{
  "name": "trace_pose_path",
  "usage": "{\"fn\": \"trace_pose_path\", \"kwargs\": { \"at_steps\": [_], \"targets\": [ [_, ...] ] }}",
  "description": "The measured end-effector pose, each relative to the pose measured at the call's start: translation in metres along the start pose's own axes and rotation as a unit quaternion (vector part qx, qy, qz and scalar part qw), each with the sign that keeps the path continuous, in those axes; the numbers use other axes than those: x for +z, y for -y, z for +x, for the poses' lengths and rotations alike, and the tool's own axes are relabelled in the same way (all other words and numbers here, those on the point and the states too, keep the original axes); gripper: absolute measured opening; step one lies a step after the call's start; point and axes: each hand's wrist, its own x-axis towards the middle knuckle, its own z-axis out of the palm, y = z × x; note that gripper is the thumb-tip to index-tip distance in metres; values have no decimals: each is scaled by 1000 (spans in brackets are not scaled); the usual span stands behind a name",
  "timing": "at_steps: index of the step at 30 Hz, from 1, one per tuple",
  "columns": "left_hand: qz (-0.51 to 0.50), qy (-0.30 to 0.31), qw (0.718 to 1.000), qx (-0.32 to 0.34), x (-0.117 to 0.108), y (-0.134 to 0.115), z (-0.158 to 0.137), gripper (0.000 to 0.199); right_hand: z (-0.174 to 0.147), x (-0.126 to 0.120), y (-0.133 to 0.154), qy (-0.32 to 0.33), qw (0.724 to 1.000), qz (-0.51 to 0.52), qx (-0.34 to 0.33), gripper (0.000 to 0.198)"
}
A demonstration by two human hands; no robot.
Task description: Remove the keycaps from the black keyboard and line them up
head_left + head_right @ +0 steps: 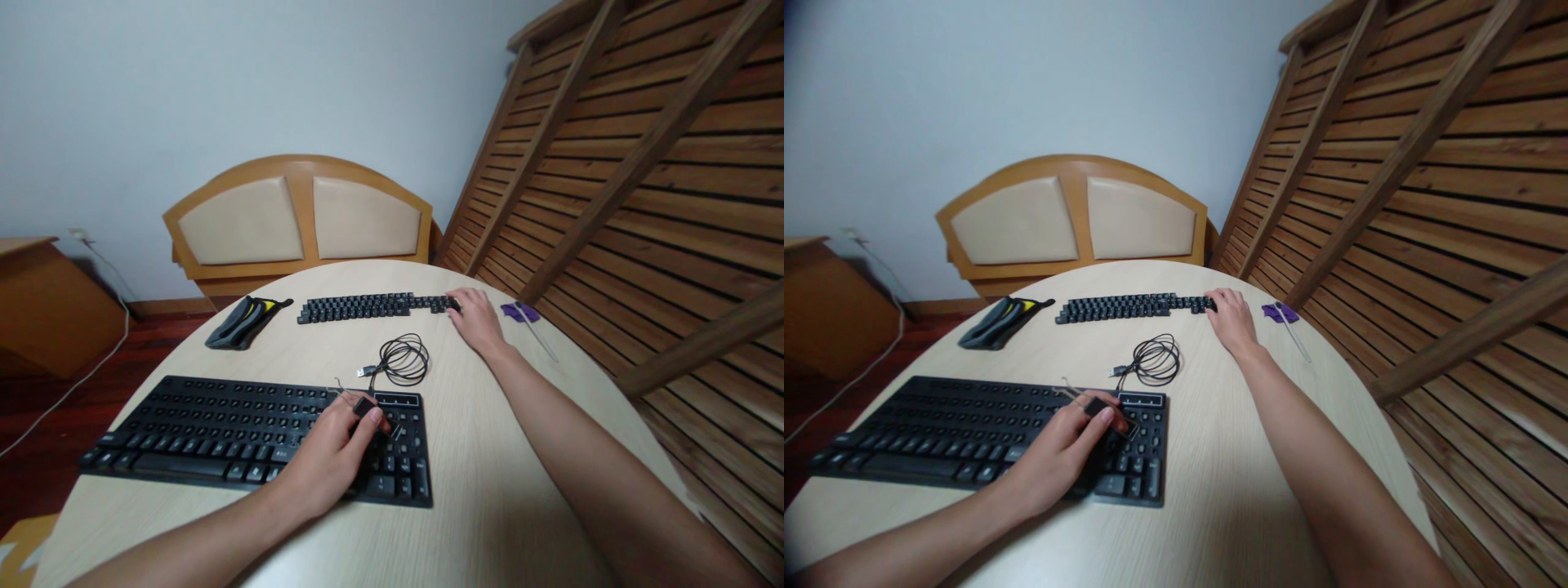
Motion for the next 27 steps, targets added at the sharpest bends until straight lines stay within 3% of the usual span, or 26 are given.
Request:
{"fn": "trace_pose_path", "kwargs": {
  "at_steps": [6, 9, 13, 19, 27],
  "targets": [
    [-31, -30, 999, 15, -12, -4, 0, 40, 0, -28, 76, 24, 996, 54, -65, 16],
    [-33, -65, 997, 10, -23, 0, 5, 41, -20, -38, 122, 112, 977, 123, -130, 22],
    [-37, -116, 993, -5, -34, 7, 11, 41, -57, -42, 162, 245, 941, 137, -189, 50],
    [-13, -129, 992, 0, -39, 9, 15, 42, -77, -43, 164, 307, 927, 141, -160, 44],
    [0, -121, 992, -19, -42, 16, 14, 45, -76, -77, 119, 347, 923, 111, -127, 42]
  ]
}}
